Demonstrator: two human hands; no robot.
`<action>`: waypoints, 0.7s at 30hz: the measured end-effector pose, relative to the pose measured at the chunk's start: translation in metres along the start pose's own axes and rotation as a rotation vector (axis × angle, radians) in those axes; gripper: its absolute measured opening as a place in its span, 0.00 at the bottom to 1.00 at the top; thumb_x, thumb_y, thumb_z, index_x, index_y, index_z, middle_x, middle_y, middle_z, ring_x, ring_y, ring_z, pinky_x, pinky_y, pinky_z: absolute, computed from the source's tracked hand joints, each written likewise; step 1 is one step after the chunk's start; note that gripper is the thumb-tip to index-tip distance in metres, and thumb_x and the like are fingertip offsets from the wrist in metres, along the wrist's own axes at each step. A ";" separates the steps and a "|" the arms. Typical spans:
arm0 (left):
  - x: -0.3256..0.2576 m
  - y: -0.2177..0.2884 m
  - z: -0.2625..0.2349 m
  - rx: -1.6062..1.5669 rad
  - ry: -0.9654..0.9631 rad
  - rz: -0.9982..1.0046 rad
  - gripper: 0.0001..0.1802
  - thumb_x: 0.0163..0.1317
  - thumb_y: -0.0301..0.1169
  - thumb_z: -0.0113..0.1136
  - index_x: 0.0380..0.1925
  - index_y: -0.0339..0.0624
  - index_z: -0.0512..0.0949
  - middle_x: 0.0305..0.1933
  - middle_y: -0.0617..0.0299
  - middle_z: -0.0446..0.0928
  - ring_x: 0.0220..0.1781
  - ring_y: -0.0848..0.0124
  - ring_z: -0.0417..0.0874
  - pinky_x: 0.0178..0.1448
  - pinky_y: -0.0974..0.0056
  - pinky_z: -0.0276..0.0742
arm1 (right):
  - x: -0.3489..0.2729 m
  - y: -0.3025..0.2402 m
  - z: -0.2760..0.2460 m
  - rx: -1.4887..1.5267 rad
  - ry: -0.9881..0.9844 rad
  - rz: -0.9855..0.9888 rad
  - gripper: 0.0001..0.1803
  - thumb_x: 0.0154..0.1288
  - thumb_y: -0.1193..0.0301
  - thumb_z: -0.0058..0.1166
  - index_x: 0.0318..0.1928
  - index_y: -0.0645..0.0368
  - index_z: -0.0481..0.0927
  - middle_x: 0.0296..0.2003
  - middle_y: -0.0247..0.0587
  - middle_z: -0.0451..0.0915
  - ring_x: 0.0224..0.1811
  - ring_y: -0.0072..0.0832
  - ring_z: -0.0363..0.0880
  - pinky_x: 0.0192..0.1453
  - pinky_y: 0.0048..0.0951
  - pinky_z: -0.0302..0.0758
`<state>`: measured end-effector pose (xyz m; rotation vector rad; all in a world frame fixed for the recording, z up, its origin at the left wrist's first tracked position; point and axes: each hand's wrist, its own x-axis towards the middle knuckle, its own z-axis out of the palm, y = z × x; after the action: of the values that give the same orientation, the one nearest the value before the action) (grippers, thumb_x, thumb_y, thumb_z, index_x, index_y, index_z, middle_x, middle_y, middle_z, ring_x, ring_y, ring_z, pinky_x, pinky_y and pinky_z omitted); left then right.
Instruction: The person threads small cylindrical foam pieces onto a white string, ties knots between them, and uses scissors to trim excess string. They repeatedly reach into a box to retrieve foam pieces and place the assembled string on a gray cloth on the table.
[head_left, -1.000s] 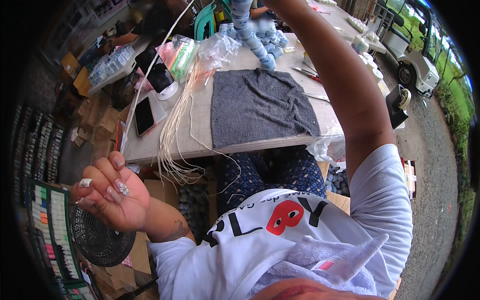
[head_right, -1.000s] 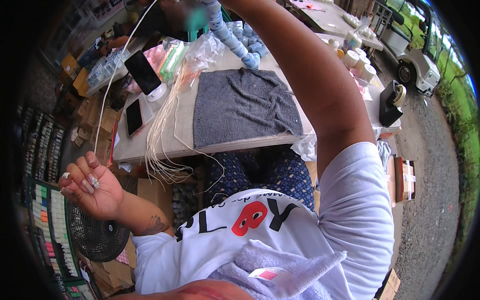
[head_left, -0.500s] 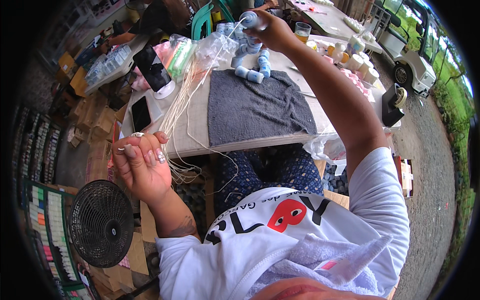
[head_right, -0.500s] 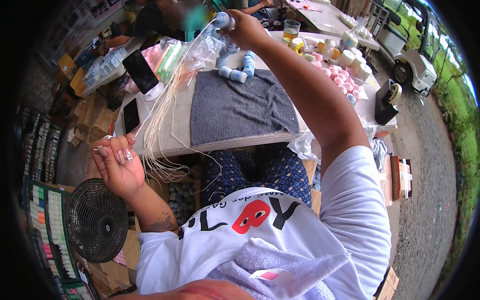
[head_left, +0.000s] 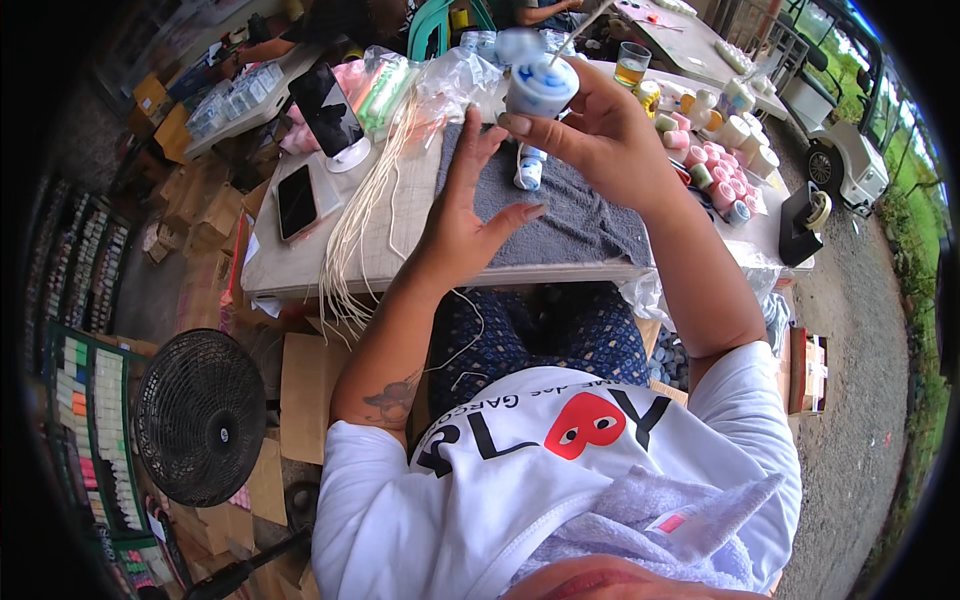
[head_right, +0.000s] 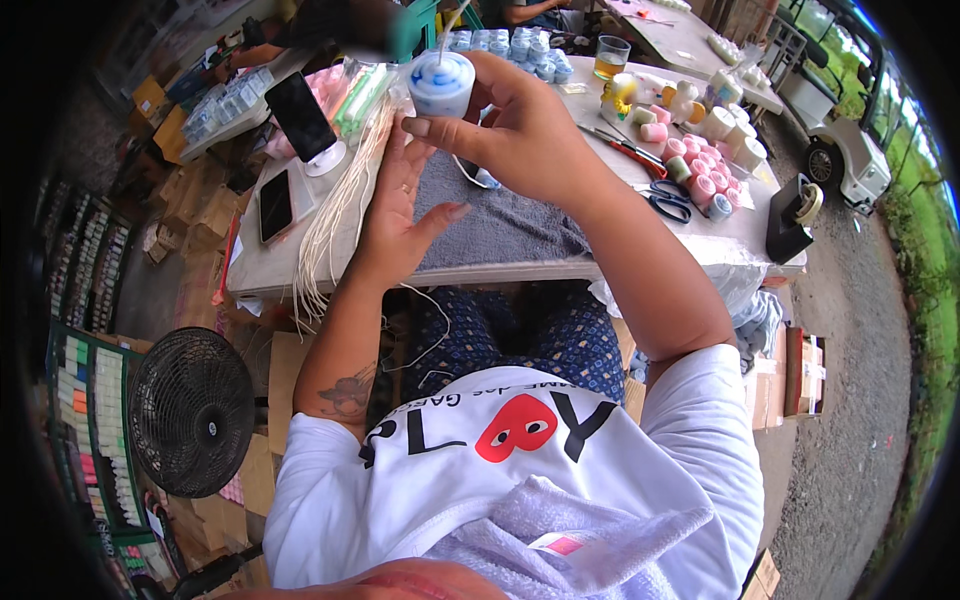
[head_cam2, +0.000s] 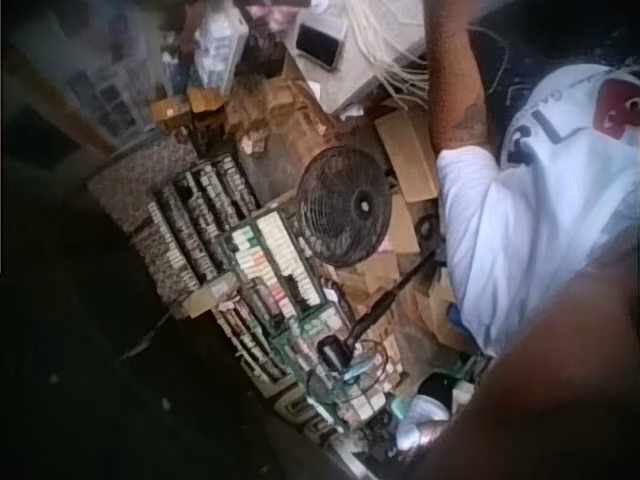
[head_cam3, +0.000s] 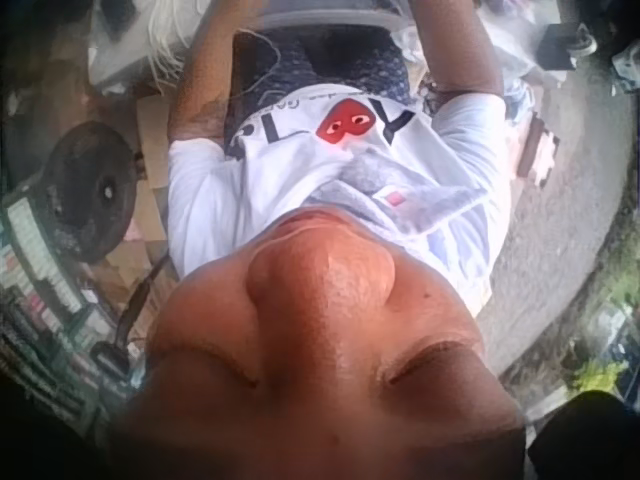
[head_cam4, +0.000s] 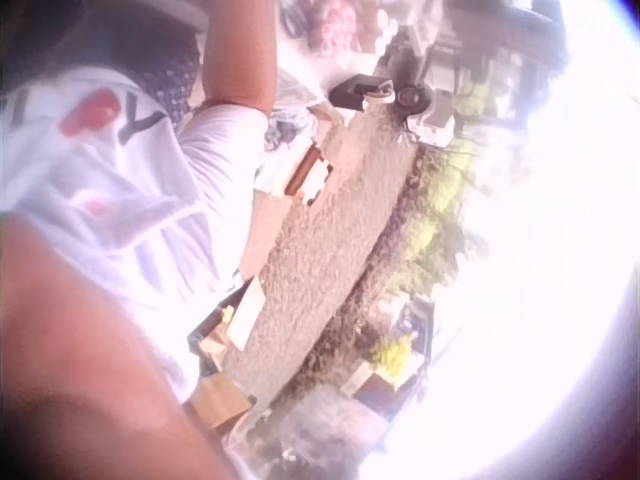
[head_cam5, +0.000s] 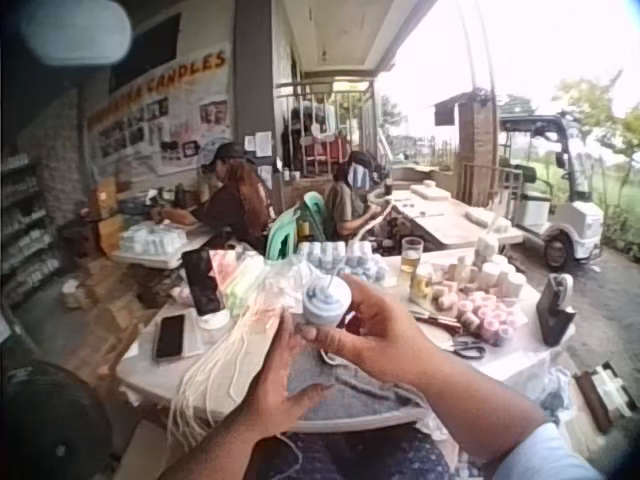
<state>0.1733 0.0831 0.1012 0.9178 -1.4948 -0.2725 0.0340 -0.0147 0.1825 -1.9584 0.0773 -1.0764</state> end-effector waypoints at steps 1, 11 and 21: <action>0.009 -0.004 0.017 0.063 -0.103 -0.096 0.42 0.56 0.25 0.63 0.69 0.43 0.53 0.58 0.47 0.71 0.61 0.57 0.72 0.69 0.58 0.59 | -0.011 -0.012 -0.013 0.027 0.026 0.070 0.19 0.55 0.62 0.68 0.43 0.58 0.79 0.35 0.32 0.80 0.32 0.15 0.75 0.32 0.18 0.70; -0.030 -0.070 0.085 0.588 -0.483 -0.102 0.17 0.61 0.26 0.55 0.51 0.37 0.75 0.44 0.47 0.78 0.47 0.51 0.79 0.66 0.52 0.65 | -0.165 -0.072 -0.136 0.424 0.288 0.105 0.22 0.64 0.69 0.49 0.52 0.75 0.69 0.47 0.57 0.76 0.47 0.42 0.80 0.51 0.39 0.76; -0.092 0.024 0.057 -0.384 -0.654 -0.670 0.42 0.62 0.32 0.61 0.71 0.44 0.49 0.70 0.51 0.56 0.71 0.64 0.57 0.70 0.60 0.56 | -0.224 0.035 0.006 0.124 -0.186 0.645 0.25 0.55 0.59 0.67 0.45 0.65 0.76 0.30 0.38 0.79 0.30 0.22 0.78 0.33 0.27 0.73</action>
<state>0.1009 0.1409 0.0406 1.0373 -1.5770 -1.4090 -0.0900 0.0635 0.0096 -1.7271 0.4917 -0.4632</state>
